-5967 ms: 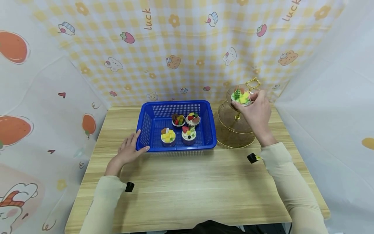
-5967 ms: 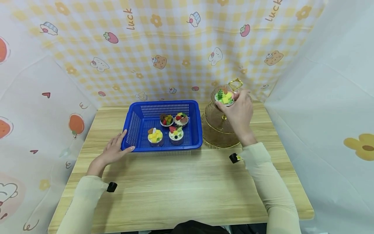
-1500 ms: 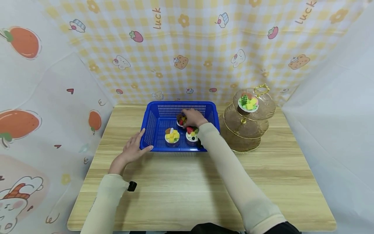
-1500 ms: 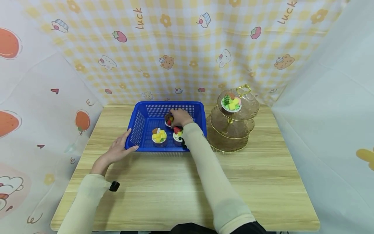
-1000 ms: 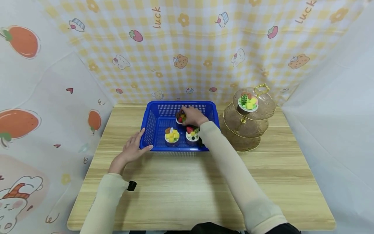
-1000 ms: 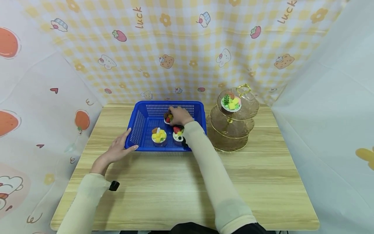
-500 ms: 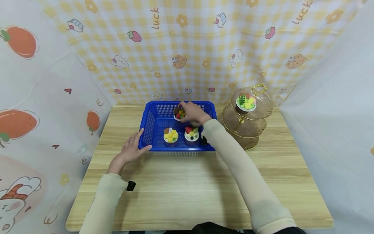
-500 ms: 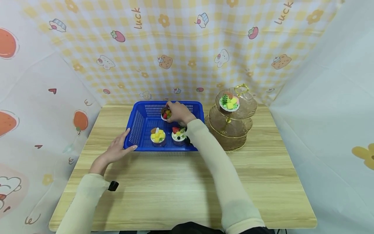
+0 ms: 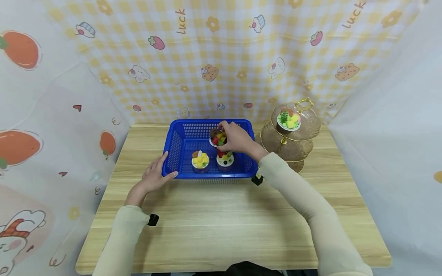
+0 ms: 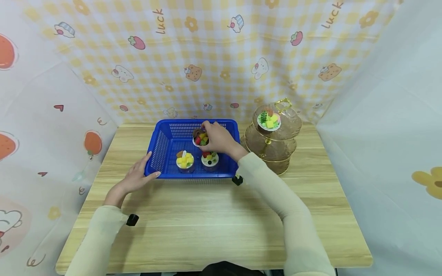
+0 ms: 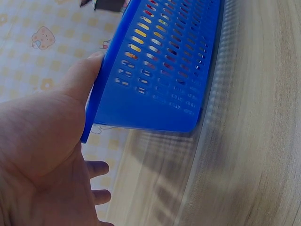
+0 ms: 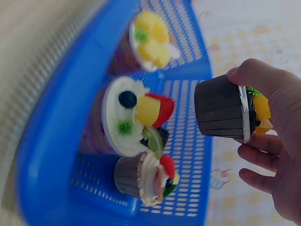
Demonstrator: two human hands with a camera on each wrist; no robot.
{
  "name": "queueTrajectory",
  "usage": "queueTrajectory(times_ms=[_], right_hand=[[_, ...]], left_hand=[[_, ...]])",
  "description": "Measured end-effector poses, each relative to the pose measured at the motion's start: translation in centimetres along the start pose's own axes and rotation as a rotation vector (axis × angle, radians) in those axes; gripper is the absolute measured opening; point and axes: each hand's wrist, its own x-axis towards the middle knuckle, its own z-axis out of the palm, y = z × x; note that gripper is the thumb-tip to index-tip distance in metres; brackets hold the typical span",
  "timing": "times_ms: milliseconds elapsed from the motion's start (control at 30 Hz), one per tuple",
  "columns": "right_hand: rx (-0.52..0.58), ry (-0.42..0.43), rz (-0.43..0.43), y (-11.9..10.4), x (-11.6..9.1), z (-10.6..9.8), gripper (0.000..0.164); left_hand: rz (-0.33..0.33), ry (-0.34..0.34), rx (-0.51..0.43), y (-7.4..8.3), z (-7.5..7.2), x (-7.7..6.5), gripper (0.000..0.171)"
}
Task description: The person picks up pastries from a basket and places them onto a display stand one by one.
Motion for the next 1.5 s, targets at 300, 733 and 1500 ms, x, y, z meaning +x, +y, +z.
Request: queueTrajectory(times_ms=[300,733,1500], right_hand=[[0.026,0.203,-0.013,-0.6,-7.0,-1.6,0.075],[0.176,0.662,0.016,0.9,-18.9,-5.9,0.078],[0.144,0.850,0.566,8.9,-19.0,-12.7,0.076]], left_hand=[[0.011,-0.002,0.010,-0.1,0.2,0.1,0.095],[0.021,-0.001,0.002,0.0,0.1,0.0,0.094],[0.038,0.016,-0.011,-0.4,0.1,0.0,0.096]])
